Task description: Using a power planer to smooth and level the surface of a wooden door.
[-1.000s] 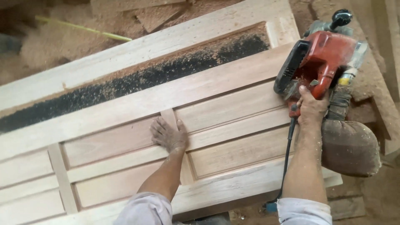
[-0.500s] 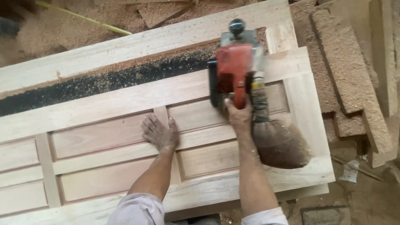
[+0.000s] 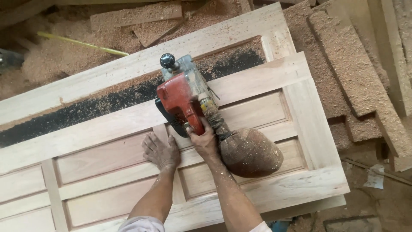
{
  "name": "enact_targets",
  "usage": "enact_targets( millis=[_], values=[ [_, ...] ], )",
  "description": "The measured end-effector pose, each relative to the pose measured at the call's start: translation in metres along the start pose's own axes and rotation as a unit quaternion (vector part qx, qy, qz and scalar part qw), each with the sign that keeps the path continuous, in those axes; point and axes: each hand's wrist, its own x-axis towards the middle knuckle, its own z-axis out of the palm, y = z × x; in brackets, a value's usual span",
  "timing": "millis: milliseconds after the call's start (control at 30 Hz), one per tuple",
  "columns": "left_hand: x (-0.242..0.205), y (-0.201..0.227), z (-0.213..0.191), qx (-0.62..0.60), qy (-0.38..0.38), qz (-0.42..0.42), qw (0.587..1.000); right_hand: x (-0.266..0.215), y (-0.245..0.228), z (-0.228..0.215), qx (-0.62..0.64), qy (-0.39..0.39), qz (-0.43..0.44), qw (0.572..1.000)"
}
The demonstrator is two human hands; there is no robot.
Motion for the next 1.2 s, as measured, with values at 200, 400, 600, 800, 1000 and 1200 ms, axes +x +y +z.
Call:
enact_targets(
  millis=[200,400,600,800,1000,1200],
  values=[
    [0.006,-0.013,0.017,-0.006,0.025,0.022,0.999,0.02,-0.023,-0.048,0.028,0.054,-0.015,0.998],
    [0.008,-0.019,0.028,0.005,0.046,0.027,0.999,0.075,-0.006,-0.114,0.022,0.176,-0.041,0.983],
    [0.005,-0.016,0.021,-0.01,0.027,0.02,0.999,0.134,0.006,-0.19,0.055,0.301,-0.093,0.948],
    [0.004,-0.01,0.016,0.003,0.013,0.007,1.0,0.095,-0.083,-0.241,0.069,0.328,-0.113,0.935],
    [0.004,-0.008,0.013,0.015,0.014,0.001,1.0,0.152,-0.035,-0.288,0.153,0.294,-0.136,0.934],
    [0.004,0.004,-0.003,-0.006,-0.046,-0.018,0.999,0.13,-0.038,-0.262,0.143,0.196,-0.121,0.963]
  ],
)
